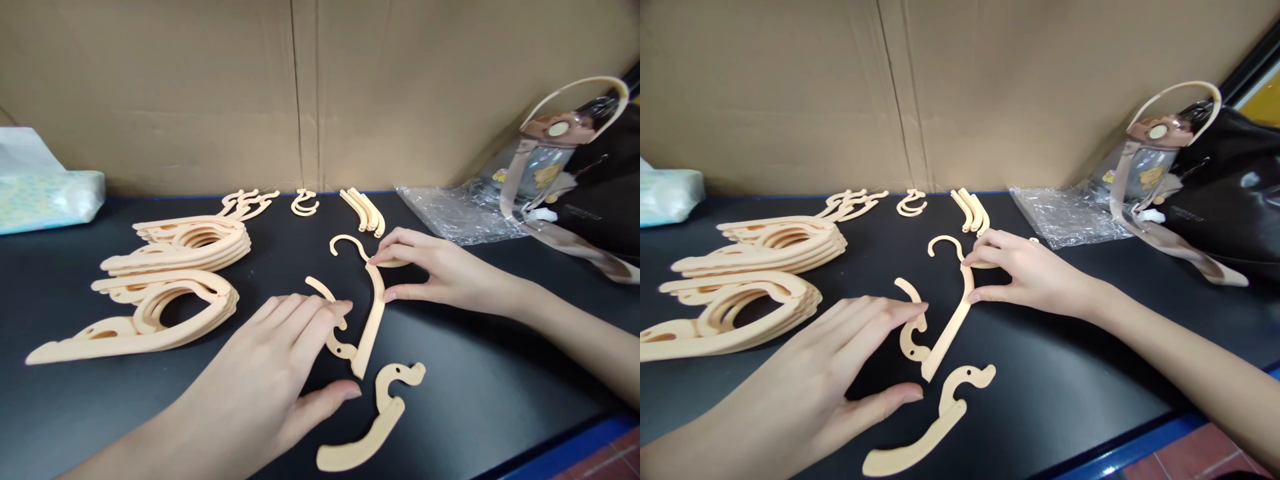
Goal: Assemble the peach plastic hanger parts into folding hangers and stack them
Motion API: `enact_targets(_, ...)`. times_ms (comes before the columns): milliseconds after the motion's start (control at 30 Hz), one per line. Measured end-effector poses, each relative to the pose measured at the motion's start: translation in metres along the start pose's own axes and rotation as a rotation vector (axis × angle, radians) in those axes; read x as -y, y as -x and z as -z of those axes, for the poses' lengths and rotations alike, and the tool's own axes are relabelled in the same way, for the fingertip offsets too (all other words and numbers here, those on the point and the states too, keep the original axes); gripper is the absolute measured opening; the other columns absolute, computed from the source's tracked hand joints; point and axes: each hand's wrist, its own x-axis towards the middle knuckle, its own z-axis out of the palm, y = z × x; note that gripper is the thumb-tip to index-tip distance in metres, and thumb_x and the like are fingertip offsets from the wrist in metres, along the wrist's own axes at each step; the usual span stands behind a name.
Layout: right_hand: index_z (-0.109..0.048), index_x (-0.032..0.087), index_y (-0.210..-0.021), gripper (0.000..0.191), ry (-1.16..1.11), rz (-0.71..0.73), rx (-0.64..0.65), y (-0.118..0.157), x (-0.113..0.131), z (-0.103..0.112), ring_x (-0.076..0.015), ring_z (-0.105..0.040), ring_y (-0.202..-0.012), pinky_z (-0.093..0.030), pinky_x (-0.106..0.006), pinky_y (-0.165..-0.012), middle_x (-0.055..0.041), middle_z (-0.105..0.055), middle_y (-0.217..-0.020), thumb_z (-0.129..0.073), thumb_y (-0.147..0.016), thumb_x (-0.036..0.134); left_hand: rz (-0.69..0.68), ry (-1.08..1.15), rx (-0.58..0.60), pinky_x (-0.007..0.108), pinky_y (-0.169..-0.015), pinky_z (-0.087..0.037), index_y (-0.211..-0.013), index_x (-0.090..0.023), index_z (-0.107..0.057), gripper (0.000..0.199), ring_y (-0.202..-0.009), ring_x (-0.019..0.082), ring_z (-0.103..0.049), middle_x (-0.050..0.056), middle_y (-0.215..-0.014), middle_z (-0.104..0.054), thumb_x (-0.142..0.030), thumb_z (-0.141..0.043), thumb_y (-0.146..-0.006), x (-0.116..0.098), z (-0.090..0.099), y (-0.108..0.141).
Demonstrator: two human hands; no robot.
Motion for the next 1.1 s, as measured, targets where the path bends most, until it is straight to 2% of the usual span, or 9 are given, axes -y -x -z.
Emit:
enact_targets(100,-0.068,0.023,-0.12,0.043,-0.018,-0.005,0.013,0.0,0.0,0.0,-0.0218,-0.063,-0.107,-0.053,-0.033,-0.092,-0.0063,-0.062,-0.117,-0.065,-0.091,0.054,-0.022,-0.072,-0.001,0.041,-0.082,-0.05,-0.13,-0.016,-0.056,0.056,-0.098,0.028,-0.064,0.008,-0.116,-0.069,-0.042,-0.076,-0.086,-0.001,0.002,-0.003)
enact_targets(200,-0.067,0.024,-0.122,0.04,-0.034,0.002,0.023,-0.001,-0.001,-0.001,-0.0214,-0.062,-0.111,-0.051,-0.033,-0.095,-0.0064,-0.062,-0.12,-0.063,-0.093,0.051,-0.004,-0.085,0.003,0.043,-0.075,-0.052,-0.118,-0.017,-0.064,0.046,-0.094,0.031,-0.065,0.01,-0.115,-0.069,-0.043,-0.078,-0.083,0.0,0.001,-0.004)
enact_targets(300,-0.065,0.023,-0.123,0.035,-0.035,0.004,0.037,0.0,-0.002,-0.003,-0.0212,-0.06,-0.114,-0.05,-0.034,-0.097,-0.0068,-0.062,-0.122,-0.057,-0.098,0.046,0.028,-0.084,-0.023,0.047,-0.082,-0.051,-0.111,-0.017,-0.064,0.04,-0.104,0.034,-0.063,0.013,-0.123,-0.068,-0.046,-0.075,-0.085,0.002,-0.004,-0.002)
enact_targets(400,-0.064,0.023,-0.123,0.033,-0.033,0.012,0.039,0.0,-0.001,-0.005,-0.0217,-0.059,-0.116,-0.049,-0.036,-0.099,-0.0067,-0.063,-0.123,-0.056,-0.099,0.043,0.06,-0.015,-0.041,0.047,-0.089,-0.048,-0.111,-0.02,-0.061,0.037,-0.11,0.032,-0.06,0.011,-0.129,-0.066,-0.047,-0.07,-0.087,0.004,-0.007,0.001)
enact_targets(533,-0.063,0.02,-0.125,0.033,0.002,0.043,0.01,0.0,0.002,-0.008,-0.0215,-0.061,-0.113,-0.05,-0.036,-0.098,-0.0073,-0.066,-0.122,-0.057,-0.099,0.039,0.052,0.111,0.005,0.041,-0.093,-0.048,-0.115,-0.024,-0.058,0.025,-0.113,0.025,-0.059,0.004,-0.132,-0.064,-0.031,-0.062,-0.091,0.007,-0.004,-0.001)
enact_targets(700,-0.064,0.02,-0.126,0.031,0.042,0.085,0.008,0.001,0.003,-0.01,-0.0215,-0.06,-0.116,-0.05,-0.037,-0.1,-0.0081,-0.065,-0.126,-0.055,-0.101,0.035,-0.007,0.152,0.072,0.036,-0.104,-0.046,-0.134,-0.024,-0.047,0.047,-0.119,0.019,-0.06,0.003,-0.138,-0.061,-0.008,-0.044,-0.09,0.008,0.003,-0.003)
enact_targets(900,-0.066,0.022,-0.123,0.029,0.029,0.067,0.007,0.001,0.006,-0.009,-0.0221,-0.061,-0.116,-0.051,-0.038,-0.099,-0.0081,-0.065,-0.126,-0.055,-0.1,0.036,0.021,0.182,0.068,0.034,-0.107,-0.045,-0.133,-0.025,-0.049,0.058,-0.122,0.017,-0.058,0.001,-0.137,-0.061,0.003,-0.038,-0.084,0.013,-0.003,0.0)
enact_targets(1000,-0.068,0.023,-0.118,0.026,-0.009,0.047,0.01,0.0,0.01,-0.008,-0.0222,-0.063,-0.113,-0.054,-0.037,-0.094,-0.0086,-0.066,-0.125,-0.056,-0.099,0.037,-0.01,0.149,0.039,0.032,-0.105,-0.044,-0.127,-0.024,-0.051,0.056,-0.123,0.016,-0.055,0.001,-0.131,-0.063,0.008,-0.034,-0.084,0.016,-0.004,0.0)
enact_targets(1100,-0.068,0.022,-0.116,0.024,-0.036,0.082,0.017,-0.001,0.013,-0.009,-0.0211,-0.063,-0.112,-0.053,-0.035,-0.093,-0.0084,-0.067,-0.124,-0.059,-0.098,0.034,-0.042,-0.028,-0.035,0.034,-0.088,-0.048,-0.12,-0.021,-0.055,0.048,-0.11,0.02,-0.059,0.003,-0.121,-0.067,0.008,-0.035,-0.088,0.018,-0.003,-0.002)
